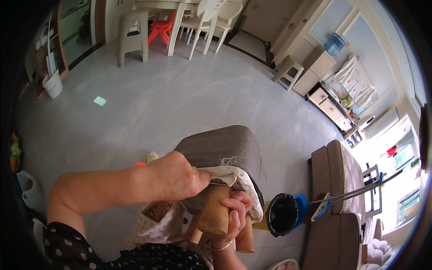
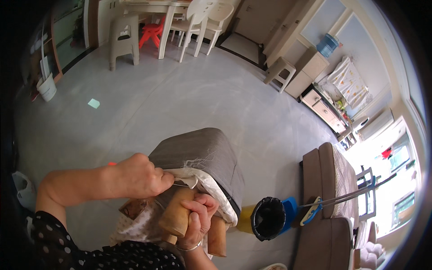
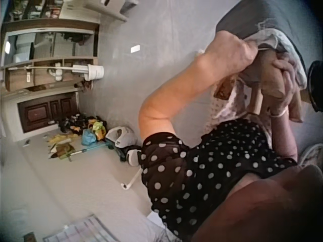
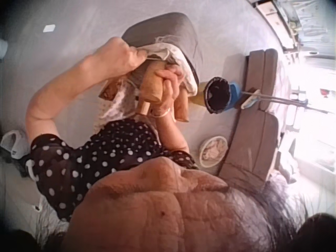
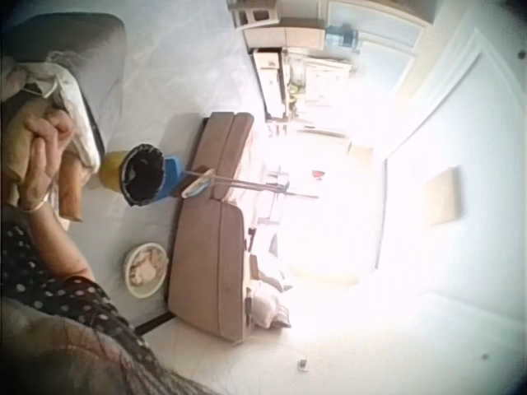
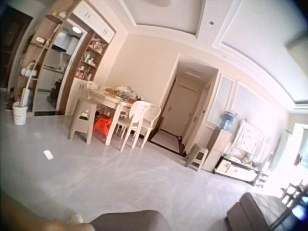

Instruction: The person uses a knife to trim and scrape the bottom of the wooden legs and the fabric edges of a small upholstered stool.

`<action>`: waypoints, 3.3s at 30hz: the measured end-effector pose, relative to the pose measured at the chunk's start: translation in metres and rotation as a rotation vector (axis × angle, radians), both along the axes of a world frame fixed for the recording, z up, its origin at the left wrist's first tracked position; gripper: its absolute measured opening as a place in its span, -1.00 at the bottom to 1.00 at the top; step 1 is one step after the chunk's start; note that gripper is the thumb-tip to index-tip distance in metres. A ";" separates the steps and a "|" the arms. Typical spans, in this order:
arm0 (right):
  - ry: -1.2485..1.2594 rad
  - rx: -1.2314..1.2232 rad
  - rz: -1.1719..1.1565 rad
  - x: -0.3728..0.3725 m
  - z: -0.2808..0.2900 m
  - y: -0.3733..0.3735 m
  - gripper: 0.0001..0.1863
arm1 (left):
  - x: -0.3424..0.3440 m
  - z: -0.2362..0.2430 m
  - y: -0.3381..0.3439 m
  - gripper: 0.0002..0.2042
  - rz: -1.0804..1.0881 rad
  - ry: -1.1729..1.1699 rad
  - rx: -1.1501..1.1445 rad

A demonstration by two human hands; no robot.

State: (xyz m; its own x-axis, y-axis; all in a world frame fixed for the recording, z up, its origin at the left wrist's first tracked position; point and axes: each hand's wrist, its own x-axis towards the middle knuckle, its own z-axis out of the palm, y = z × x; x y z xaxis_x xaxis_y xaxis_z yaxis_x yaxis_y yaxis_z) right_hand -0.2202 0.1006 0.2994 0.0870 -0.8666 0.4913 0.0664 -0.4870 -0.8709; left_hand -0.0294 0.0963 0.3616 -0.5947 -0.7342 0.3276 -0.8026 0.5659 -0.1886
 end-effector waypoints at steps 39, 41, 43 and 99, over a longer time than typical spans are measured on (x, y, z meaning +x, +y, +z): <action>0.049 0.017 -0.003 -0.014 0.029 -0.006 -0.91 | -0.044 0.023 0.006 -0.68 -0.105 0.477 0.037; -0.019 0.045 0.002 -0.015 0.024 -0.003 -0.90 | -0.050 0.029 0.006 -0.70 -0.124 0.452 0.007; -0.407 0.332 0.113 -0.017 0.027 0.001 -0.86 | -0.057 0.032 0.006 -0.70 -0.167 0.453 -0.105; 0.351 -0.136 -0.176 -0.021 -0.055 -0.020 -0.83 | -0.109 -0.040 0.010 -0.60 -0.083 1.345 0.021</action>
